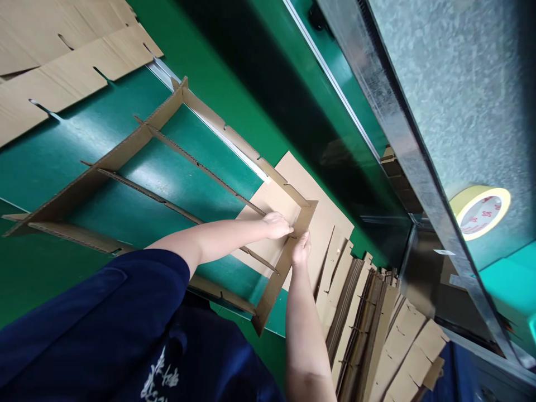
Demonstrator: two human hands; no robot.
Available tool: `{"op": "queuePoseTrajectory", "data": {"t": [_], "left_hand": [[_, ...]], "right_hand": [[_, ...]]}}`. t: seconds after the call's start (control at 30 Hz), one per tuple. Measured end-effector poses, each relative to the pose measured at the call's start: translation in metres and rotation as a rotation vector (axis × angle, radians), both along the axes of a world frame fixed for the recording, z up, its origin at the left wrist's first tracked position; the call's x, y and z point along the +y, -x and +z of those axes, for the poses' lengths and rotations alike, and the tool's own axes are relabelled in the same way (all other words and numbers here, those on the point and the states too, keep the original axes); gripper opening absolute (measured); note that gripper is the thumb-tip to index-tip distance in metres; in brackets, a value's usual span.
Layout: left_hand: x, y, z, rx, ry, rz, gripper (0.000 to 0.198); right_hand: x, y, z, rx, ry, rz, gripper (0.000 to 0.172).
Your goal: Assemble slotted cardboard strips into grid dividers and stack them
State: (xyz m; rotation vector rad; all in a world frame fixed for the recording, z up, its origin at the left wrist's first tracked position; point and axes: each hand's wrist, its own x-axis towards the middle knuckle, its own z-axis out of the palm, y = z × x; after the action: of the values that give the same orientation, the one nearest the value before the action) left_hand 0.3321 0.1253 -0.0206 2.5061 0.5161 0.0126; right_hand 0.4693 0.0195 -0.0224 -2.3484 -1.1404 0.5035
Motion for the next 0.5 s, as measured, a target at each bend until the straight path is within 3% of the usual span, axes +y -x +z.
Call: {"op": "queuePoseTrajectory", "data": {"t": [0.13,0.23,0.37,0.5], "left_hand": [[0.001,0.000,-0.001,0.000,-0.011,-0.018,0.023],[0.002,0.002,0.000,0.001,-0.028,-0.036,0.023],[-0.001,0.010,0.006,-0.114,-0.102,-0.047,0.027],[-0.020,0.039,0.015,-0.398,-0.164,-0.003,0.033]], "right_hand": [[0.007,0.006,-0.013,-0.129,0.094,-0.050,0.070],[0.010,0.009,-0.012,-0.153,0.076,-0.064,0.065],[-0.002,0.017,0.004,-0.109,-0.028,-0.066,0.067],[-0.043,0.036,0.022,-0.030,-0.113,-0.129,0.069]]}}
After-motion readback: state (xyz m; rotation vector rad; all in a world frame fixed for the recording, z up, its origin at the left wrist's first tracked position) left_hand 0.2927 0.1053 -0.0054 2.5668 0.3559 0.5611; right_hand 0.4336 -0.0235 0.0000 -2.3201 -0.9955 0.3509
